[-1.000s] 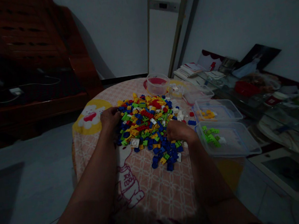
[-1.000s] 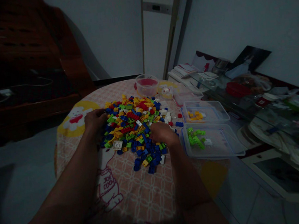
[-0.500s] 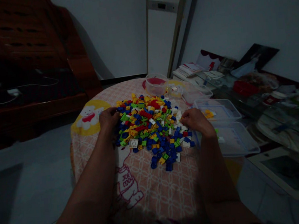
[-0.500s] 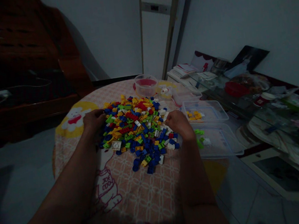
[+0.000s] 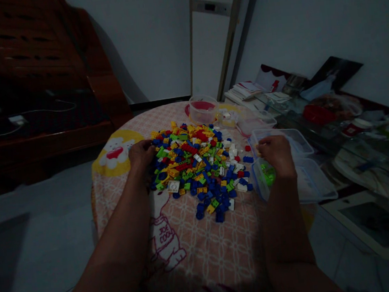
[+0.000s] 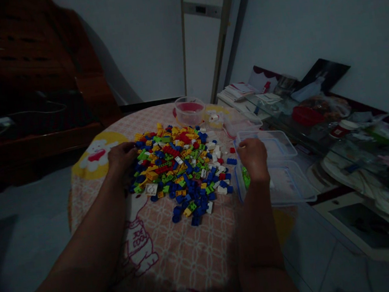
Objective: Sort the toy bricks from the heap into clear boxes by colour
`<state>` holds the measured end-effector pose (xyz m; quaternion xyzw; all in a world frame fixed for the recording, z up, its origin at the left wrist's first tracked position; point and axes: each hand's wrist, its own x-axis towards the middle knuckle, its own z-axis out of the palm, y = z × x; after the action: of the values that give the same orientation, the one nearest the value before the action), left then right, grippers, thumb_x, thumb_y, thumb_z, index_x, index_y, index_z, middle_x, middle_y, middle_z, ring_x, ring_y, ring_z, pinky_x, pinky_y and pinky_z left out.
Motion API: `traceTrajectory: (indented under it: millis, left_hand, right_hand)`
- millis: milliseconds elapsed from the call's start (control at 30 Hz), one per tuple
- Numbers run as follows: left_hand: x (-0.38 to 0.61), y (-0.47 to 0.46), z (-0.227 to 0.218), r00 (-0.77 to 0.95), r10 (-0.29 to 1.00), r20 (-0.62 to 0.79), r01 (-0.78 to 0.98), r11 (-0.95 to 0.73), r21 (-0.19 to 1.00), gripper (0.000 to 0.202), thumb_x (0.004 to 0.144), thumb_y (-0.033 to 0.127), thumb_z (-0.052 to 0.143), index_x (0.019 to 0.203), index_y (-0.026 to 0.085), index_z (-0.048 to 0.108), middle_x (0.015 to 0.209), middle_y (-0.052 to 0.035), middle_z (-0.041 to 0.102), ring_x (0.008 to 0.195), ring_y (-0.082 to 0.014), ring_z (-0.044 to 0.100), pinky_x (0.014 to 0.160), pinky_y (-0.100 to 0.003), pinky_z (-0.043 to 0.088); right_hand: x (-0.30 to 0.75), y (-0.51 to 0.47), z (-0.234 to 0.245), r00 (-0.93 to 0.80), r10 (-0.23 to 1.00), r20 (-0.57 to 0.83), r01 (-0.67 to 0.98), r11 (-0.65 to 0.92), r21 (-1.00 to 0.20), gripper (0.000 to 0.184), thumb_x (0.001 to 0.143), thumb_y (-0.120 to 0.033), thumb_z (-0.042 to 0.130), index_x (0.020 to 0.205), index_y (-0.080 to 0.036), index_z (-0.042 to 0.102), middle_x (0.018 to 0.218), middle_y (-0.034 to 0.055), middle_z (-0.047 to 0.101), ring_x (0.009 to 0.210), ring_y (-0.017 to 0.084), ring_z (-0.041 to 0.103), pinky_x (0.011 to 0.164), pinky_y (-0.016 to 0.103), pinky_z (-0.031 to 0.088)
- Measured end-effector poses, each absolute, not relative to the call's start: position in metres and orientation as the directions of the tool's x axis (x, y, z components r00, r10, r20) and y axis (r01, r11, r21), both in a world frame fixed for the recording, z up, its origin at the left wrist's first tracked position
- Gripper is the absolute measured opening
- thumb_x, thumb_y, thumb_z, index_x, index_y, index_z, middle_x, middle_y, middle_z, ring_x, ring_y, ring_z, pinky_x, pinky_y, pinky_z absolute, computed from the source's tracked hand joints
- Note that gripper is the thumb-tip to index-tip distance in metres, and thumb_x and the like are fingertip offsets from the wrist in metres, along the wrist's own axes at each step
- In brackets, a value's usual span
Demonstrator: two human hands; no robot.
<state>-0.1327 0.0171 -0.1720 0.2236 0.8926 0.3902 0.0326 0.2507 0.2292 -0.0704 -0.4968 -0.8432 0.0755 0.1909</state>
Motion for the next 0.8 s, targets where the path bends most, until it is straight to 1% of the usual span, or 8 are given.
traceTrajectory:
  millis: [67,167,267,367,467,567,667,800]
  left_hand:
    - [-0.133,0.017,-0.173,-0.897,0.427,0.118,0.375,0.589,0.716,0.048,0.084,0.029,0.067,0.128,0.021,0.084,0.122,-0.0096,0.086,0.117,-0.0304,0.077,0.104,-0.036,0.058]
    - [-0.133,0.016,-0.173,-0.892,0.436,0.123,0.388,0.595,0.704,0.049,0.084,0.029,0.067,0.129,0.02,0.084,0.123,-0.0107,0.085,0.117,-0.03,0.077,0.105,-0.035,0.057]
    - [-0.132,0.016,-0.171,-0.888,0.444,0.12,0.389,0.585,0.711,0.05,0.084,0.027,0.067,0.131,0.018,0.084,0.125,-0.012,0.085,0.118,-0.0305,0.077,0.106,-0.037,0.057]
    - [-0.131,0.016,-0.17,-0.89,0.442,0.112,0.377,0.575,0.726,0.051,0.086,0.026,0.066,0.134,0.018,0.083,0.128,-0.0122,0.084,0.119,-0.0302,0.077,0.106,-0.037,0.058]
    - [-0.132,0.016,-0.171,-0.895,0.432,0.108,0.369,0.584,0.723,0.05,0.086,0.028,0.068,0.132,0.019,0.083,0.127,-0.0109,0.084,0.119,-0.0299,0.077,0.105,-0.035,0.058]
    - [-0.132,0.017,-0.171,-0.895,0.431,0.115,0.373,0.581,0.723,0.049,0.085,0.026,0.068,0.131,0.02,0.084,0.125,-0.0097,0.085,0.12,-0.0303,0.077,0.107,-0.036,0.057]
    - [-0.132,0.017,-0.171,-0.897,0.428,0.11,0.37,0.591,0.717,0.049,0.086,0.026,0.068,0.132,0.019,0.084,0.128,-0.0114,0.084,0.121,-0.0315,0.077,0.108,-0.038,0.057]
    - [-0.131,0.018,-0.169,-0.897,0.427,0.112,0.376,0.608,0.699,0.049,0.086,0.026,0.067,0.131,0.018,0.084,0.129,-0.0126,0.084,0.121,-0.0325,0.077,0.108,-0.039,0.057]
  right_hand:
    - [0.237,0.215,-0.065,-0.538,0.839,0.079,0.759,0.523,-0.389,0.02,0.089,-0.015,0.067,0.097,-0.014,0.086,0.082,0.0101,0.082,0.074,0.021,0.076,0.076,0.03,0.058]
    - [0.216,0.19,-0.06,-0.698,0.691,-0.186,0.683,0.565,-0.463,0.015,0.083,-0.008,0.068,0.076,-0.016,0.079,0.064,0.003,0.074,0.06,0.016,0.071,0.063,0.023,0.051]
    - [0.202,0.172,-0.065,-0.745,0.529,-0.406,0.664,0.536,-0.521,0.023,0.086,-0.009,0.067,0.065,-0.019,0.069,0.053,-0.0001,0.067,0.051,0.016,0.066,0.055,0.023,0.048]
    - [0.193,0.164,-0.076,-0.749,0.426,-0.508,0.66,0.552,-0.51,0.032,0.093,-0.016,0.068,0.061,-0.02,0.066,0.052,0.0015,0.067,0.051,0.018,0.066,0.055,0.025,0.05]
    - [0.187,0.162,-0.082,-0.753,0.435,-0.494,0.649,0.619,-0.443,0.029,0.095,-0.018,0.067,0.067,-0.019,0.072,0.056,0.0026,0.068,0.058,0.019,0.069,0.062,0.025,0.051]
    - [0.186,0.163,-0.08,-0.79,0.52,-0.324,0.612,0.695,-0.378,0.019,0.094,-0.013,0.066,0.083,-0.016,0.081,0.071,0.0043,0.076,0.071,0.017,0.072,0.07,0.024,0.049]
    - [0.19,0.167,-0.075,-0.804,0.568,-0.175,0.591,0.735,-0.332,0.022,0.091,-0.008,0.064,0.089,-0.015,0.085,0.082,0.006,0.08,0.08,0.018,0.073,0.075,0.024,0.048]
    - [0.191,0.166,-0.075,-0.802,0.53,-0.275,0.596,0.736,-0.322,0.015,0.086,-0.01,0.072,0.082,-0.016,0.085,0.073,0.004,0.077,0.074,0.018,0.071,0.072,0.025,0.047]
